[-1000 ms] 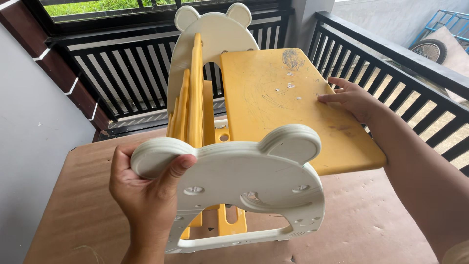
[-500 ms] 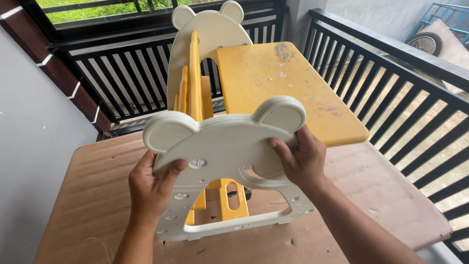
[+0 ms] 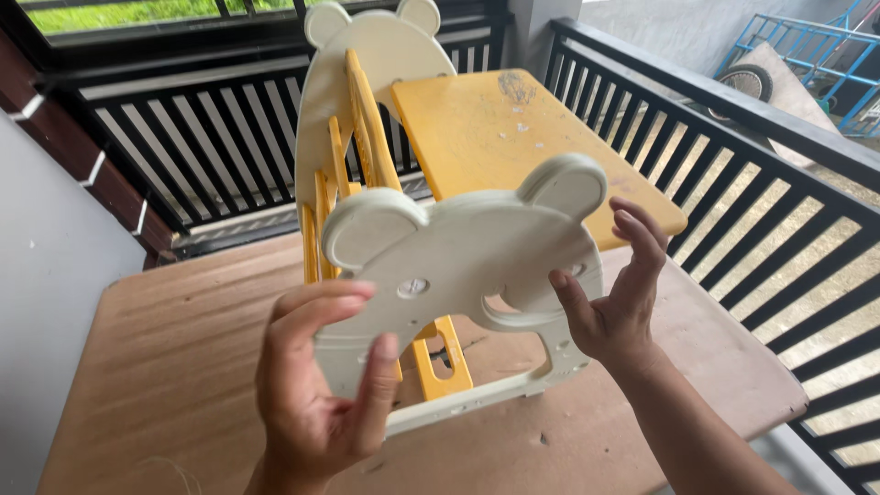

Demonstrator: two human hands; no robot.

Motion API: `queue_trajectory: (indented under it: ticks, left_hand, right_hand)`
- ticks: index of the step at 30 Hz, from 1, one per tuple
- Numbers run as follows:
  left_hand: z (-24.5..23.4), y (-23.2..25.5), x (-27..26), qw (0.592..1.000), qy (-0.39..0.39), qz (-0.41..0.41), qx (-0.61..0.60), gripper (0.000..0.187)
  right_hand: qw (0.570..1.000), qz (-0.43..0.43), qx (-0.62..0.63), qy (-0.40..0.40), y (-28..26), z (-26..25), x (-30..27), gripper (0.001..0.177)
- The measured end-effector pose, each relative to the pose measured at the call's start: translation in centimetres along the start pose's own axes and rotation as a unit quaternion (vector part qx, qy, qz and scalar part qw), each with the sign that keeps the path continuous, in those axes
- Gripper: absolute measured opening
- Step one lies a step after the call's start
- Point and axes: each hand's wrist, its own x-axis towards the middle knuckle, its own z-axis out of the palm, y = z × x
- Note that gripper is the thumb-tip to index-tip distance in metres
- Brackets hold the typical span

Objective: The person disassembles a yellow and white plastic children's chair by hand. They remove several white plastic fasteners and separate the seat, backrest, and side frame components on a wooden table.

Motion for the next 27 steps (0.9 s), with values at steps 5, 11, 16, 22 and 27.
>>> queue_trajectory:
  ticks: [5,11,16,22,27]
  left_hand:
    - [2.3,1.0,1.8,0.986,-0.147,0.017,-0.075,0.047]
    - [3.3,0.5,-0.9,0.985,-0.155,-0.020,-0.074,0.049]
    - [5.9,-2.6,-8.3,0.970,-0.177,-0.118,-0.120,0.035]
    - [10.8,-8.5,-22.2,0.938,-0.215,-0.267,-0.058,0.026]
    - [13.3,-12.7,-30.7,0.975,-0.191,-0.098,0.063,0.033]
  right_hand:
    - [0.999,-0.023,0.006,-0.049,-1.4,-0.5,1.6,0.062]
    - [0.997,-0.031,-0.013,-0.070,-2.3,-0.4,1.3,0.056]
    - [0.998,-0.038,0.020,-0.044,-2.1,1.1,-5.2,0.034]
    - [0.976,0.087,0.106,-0.171,-1.0,6.9,-22.1,0.020]
    - [0.933,0.179,0.015,-0.311,0.7,10.7,-32.3,0.024]
